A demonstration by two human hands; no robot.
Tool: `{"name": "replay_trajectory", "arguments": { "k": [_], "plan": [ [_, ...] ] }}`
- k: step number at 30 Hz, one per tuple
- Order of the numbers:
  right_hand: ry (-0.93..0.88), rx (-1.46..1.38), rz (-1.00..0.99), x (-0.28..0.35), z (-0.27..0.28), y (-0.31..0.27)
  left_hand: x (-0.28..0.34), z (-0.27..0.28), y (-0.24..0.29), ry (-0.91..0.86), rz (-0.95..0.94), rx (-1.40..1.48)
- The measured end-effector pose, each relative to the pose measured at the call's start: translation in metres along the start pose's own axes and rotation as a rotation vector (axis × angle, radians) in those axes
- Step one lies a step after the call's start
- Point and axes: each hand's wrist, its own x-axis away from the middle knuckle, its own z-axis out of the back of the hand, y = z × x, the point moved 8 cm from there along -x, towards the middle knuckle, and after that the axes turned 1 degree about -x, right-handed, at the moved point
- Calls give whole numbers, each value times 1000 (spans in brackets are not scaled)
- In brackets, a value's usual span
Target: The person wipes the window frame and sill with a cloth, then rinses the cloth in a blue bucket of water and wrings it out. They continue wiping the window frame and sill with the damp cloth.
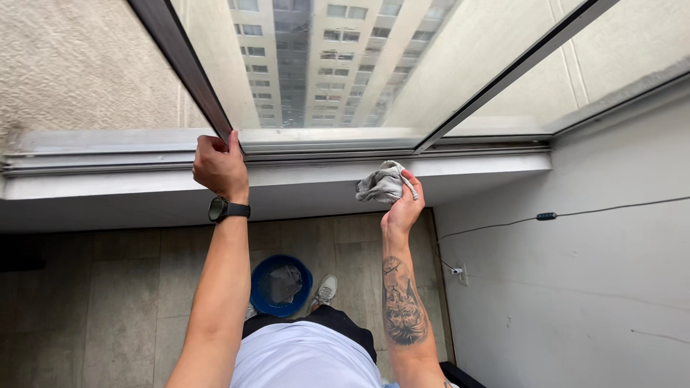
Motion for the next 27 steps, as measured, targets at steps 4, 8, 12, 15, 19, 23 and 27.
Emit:
{"name": "replay_trajectory", "arguments": {
  "k": [4, 8, 12, 15, 19, 23, 27],
  "plan": [
    [-42, -17, -26, 32, -32, 17, -42, 24, -69, 73, 71, -25],
    [-73, 7, -43, 59, -53, 29, -72, 52, -125, 190, 182, -50],
    [-95, 16, -46, 85, -69, 33, -72, 68, -124, 224, 242, 14],
    [-110, 33, -37, 97, -76, 35, -47, 69, -75, 104, 174, 109],
    [-117, 59, -22, 95, -74, 34, -10, 62, 11, 11, 4, 263],
    [-126, 52, -24, 86, -66, 28, 3, 41, 61, -36, -149, 276],
    [-131, 31, -32, 77, -58, 22, -11, 30, 58, -14, -118, 186]
  ]
}}
